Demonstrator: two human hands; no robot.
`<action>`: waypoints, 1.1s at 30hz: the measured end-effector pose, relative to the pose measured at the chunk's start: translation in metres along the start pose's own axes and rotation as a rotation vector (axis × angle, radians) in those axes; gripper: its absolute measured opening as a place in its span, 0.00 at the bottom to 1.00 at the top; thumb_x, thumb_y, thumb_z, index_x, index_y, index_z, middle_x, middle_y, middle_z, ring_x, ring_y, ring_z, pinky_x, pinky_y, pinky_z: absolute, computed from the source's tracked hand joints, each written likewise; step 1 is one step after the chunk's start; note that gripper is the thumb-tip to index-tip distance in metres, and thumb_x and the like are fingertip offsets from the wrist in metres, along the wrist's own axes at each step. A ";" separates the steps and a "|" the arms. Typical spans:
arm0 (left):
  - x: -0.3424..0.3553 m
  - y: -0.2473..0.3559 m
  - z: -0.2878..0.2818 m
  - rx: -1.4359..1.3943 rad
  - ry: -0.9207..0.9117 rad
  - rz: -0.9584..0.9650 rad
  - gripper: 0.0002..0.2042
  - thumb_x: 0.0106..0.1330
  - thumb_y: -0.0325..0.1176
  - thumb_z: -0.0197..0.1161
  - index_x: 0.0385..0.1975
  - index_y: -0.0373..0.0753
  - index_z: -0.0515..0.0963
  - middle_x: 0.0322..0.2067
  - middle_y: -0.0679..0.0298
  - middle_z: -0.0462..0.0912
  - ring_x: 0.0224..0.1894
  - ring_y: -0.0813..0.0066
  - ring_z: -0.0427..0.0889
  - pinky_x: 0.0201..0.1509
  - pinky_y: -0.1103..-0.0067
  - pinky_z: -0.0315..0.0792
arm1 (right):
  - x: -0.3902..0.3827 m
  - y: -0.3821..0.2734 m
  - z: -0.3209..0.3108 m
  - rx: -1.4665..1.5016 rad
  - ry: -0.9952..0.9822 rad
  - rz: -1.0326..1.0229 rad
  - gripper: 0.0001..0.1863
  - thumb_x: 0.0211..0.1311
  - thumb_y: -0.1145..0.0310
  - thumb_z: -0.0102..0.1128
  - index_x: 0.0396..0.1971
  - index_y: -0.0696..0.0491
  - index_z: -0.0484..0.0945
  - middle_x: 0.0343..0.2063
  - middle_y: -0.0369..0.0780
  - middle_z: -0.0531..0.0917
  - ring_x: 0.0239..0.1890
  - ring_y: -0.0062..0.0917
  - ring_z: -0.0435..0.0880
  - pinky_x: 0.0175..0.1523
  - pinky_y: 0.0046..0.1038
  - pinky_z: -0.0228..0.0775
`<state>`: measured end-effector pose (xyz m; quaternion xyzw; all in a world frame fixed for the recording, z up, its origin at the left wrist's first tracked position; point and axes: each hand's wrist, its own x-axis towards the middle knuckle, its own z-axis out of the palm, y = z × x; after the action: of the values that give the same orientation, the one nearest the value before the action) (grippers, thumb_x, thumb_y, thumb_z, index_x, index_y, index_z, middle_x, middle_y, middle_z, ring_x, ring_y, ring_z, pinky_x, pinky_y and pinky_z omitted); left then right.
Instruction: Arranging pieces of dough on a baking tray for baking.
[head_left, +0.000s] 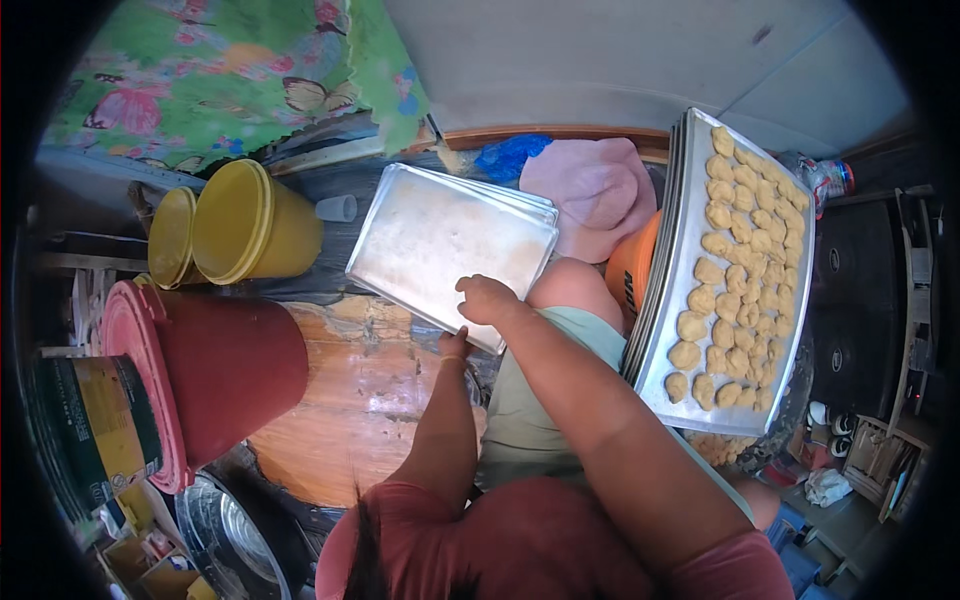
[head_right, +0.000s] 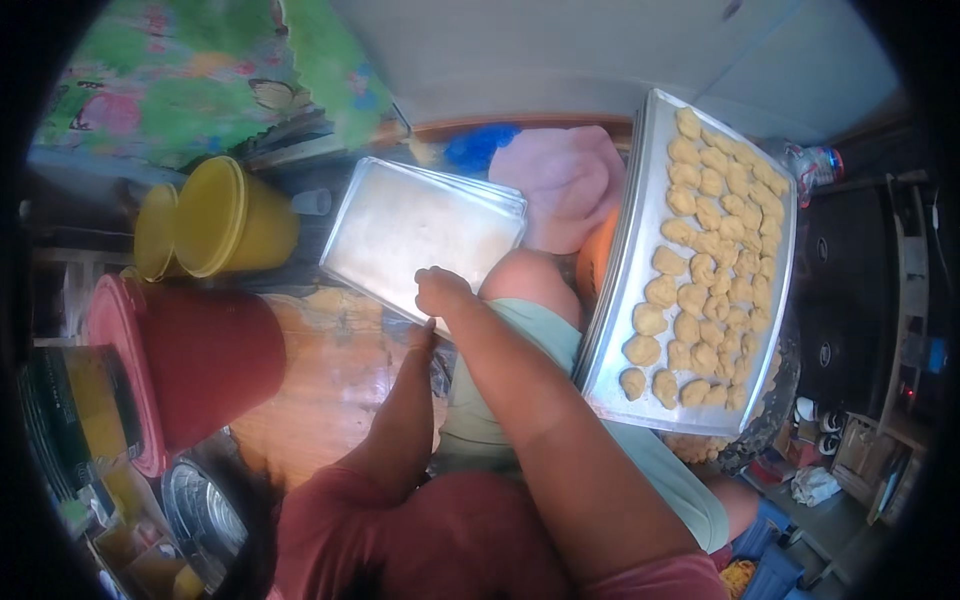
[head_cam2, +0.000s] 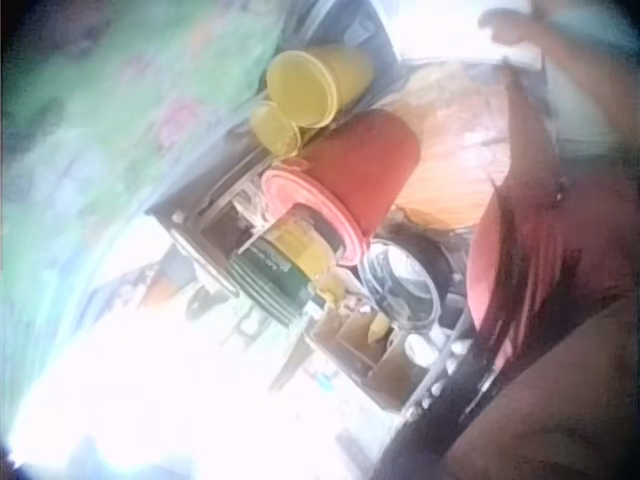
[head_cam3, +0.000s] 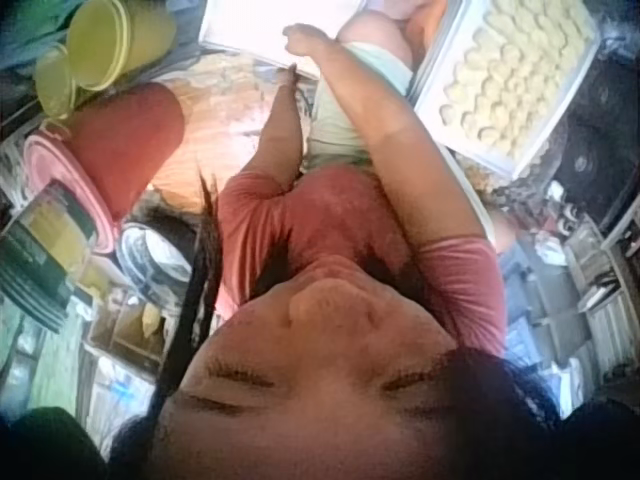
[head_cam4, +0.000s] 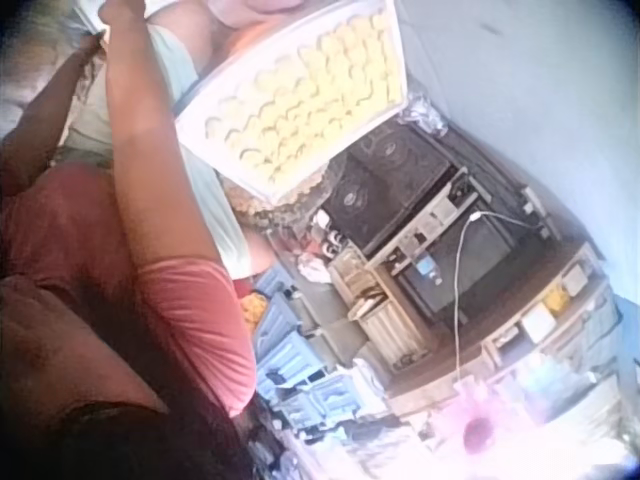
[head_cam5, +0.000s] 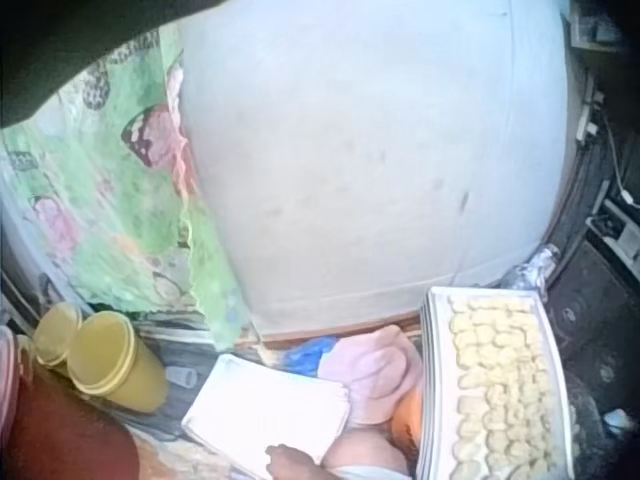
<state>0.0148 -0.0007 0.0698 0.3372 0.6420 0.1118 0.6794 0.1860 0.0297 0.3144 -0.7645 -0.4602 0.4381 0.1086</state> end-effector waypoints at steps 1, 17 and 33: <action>-0.036 0.053 0.017 0.092 -0.022 -0.001 0.16 0.63 0.25 0.59 0.50 0.31 0.71 0.43 0.55 0.80 0.44 0.57 0.81 0.38 0.65 0.81 | -0.002 0.046 0.010 0.034 0.037 0.075 0.24 0.55 0.62 0.61 0.54 0.50 0.74 0.52 0.48 0.77 0.55 0.38 0.76 0.60 0.35 0.68; -0.469 0.304 -0.175 0.695 0.096 0.976 0.17 0.59 0.21 0.49 0.48 0.26 0.75 0.36 0.58 0.82 0.38 0.72 0.79 0.46 0.79 0.71 | -0.146 -0.020 -0.042 0.421 0.389 -0.297 0.42 0.62 0.48 0.57 0.67 0.58 0.55 0.63 0.57 0.64 0.65 0.46 0.65 0.68 0.37 0.57; -0.412 0.262 0.035 0.144 -0.548 1.012 0.22 0.61 0.33 0.57 0.53 0.27 0.73 0.46 0.58 0.79 0.46 0.73 0.76 0.53 0.79 0.67 | -0.386 0.170 -0.138 0.514 1.308 -0.067 0.31 0.66 0.66 0.53 0.67 0.54 0.58 0.62 0.52 0.69 0.64 0.41 0.68 0.66 0.34 0.59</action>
<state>0.0596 -0.0572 0.5540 0.6641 0.2075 0.2872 0.6584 0.3212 -0.3397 0.5187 -0.8066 -0.2057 -0.0205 0.5537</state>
